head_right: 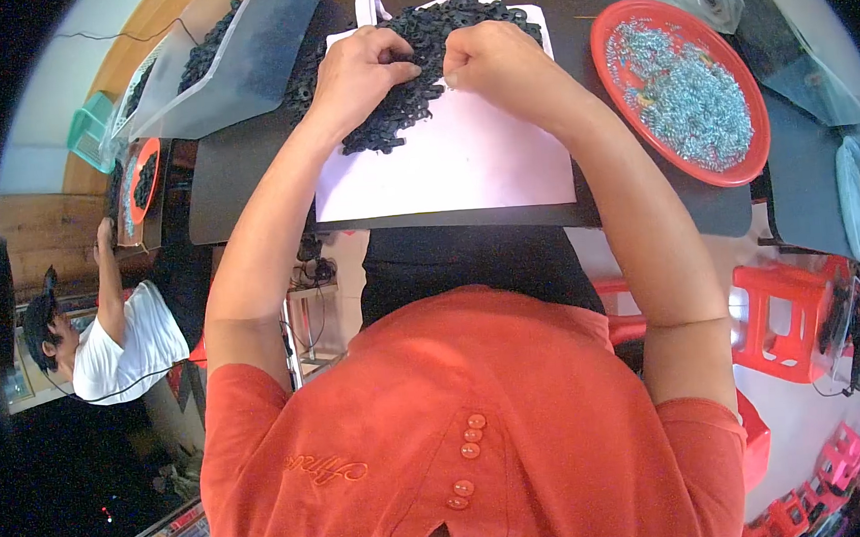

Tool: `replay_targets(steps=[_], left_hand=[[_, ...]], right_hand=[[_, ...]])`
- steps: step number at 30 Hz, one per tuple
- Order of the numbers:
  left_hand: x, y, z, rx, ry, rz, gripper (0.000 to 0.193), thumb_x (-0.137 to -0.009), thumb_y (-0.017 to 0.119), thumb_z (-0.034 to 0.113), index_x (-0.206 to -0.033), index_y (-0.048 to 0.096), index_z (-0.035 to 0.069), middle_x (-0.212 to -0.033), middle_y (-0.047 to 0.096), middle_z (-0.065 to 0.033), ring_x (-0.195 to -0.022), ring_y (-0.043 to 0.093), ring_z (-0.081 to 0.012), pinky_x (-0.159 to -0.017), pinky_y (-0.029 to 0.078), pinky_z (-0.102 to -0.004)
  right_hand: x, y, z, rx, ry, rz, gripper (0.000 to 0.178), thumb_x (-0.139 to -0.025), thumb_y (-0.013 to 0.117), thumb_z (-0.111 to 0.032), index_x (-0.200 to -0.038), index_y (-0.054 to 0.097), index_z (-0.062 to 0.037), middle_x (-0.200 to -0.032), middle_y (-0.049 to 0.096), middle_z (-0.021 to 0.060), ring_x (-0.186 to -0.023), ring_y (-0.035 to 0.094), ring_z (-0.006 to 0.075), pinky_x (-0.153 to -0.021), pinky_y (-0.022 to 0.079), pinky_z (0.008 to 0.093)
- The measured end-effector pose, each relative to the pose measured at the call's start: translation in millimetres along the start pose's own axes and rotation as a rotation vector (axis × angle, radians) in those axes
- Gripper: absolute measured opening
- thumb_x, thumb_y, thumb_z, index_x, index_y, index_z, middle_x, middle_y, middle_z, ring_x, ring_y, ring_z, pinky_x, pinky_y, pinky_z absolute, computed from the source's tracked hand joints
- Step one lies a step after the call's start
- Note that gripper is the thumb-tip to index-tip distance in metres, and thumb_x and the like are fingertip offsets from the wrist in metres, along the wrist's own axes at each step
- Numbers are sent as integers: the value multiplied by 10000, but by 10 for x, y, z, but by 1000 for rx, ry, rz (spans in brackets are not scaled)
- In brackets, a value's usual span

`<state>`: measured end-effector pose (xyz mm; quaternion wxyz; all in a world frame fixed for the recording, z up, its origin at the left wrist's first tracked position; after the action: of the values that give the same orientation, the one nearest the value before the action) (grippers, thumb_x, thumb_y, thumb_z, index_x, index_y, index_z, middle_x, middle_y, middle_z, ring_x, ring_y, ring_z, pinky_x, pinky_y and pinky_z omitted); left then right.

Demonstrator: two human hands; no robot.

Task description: Placing small black components into a patterned template for manual assembly.

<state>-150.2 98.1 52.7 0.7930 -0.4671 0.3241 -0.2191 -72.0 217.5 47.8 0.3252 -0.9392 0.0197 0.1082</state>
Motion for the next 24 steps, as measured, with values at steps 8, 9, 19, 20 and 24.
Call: replay_targets(steps=[8, 9, 19, 20, 24], left_hand=[[29, -16, 48, 20, 71, 66, 224, -744, 739, 232, -873, 700, 53, -871, 619, -100, -821, 618, -260, -748, 473, -371], [34, -11, 64, 29, 73, 63, 218, -744, 740, 228, -868, 699, 53, -873, 617, -98, -821, 614, -257, -752, 472, -369], [234, -82, 82, 817, -104, 78, 119, -801, 724, 48, -892, 666, -2, -755, 642, -25, -637, 582, -90, -534, 450, -220], [257, -102, 120, 818, -103, 79, 119, -801, 724, 48, -892, 666, -2, -755, 642, -25, -637, 582, -90, -534, 450, -220], [372, 3, 136, 1056, -253, 25, 130, -826, 677, -1, -947, 643, -35, -758, 634, -49, -591, 554, -96, -506, 436, -211]], right_hand=[[-20, -87, 108, -295, 121, 61, 93, -752, 636, -105, -762, 646, -14, -597, 575, 33, -554, 547, 97, -514, 436, 270], [-20, -82, 120, -293, 123, 61, 93, -752, 636, -105, -762, 646, -14, -597, 575, 33, -554, 547, 97, -514, 436, 270], [13, -156, -35, -494, 36, 173, 103, -816, 643, -112, -811, 662, -11, -640, 577, -1, -565, 512, 49, -496, 401, 209], [20, -155, -62, -528, 26, 177, 104, -827, 643, -117, -820, 665, -15, -652, 580, -6, -579, 514, 45, -507, 404, 204], [16, -107, -120, -566, 4, 156, 99, -833, 635, -115, -833, 665, -21, -671, 581, -14, -605, 514, 37, -527, 404, 193]])
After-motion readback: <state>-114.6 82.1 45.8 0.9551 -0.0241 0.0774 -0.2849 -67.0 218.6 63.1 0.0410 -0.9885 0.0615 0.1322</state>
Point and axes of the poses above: each hand's wrist, its own x-axis away from the middle knuckle, its own y-axis out of the palm, z = x × y, the point moved 9 cm from there along -x, towards the middle knuckle
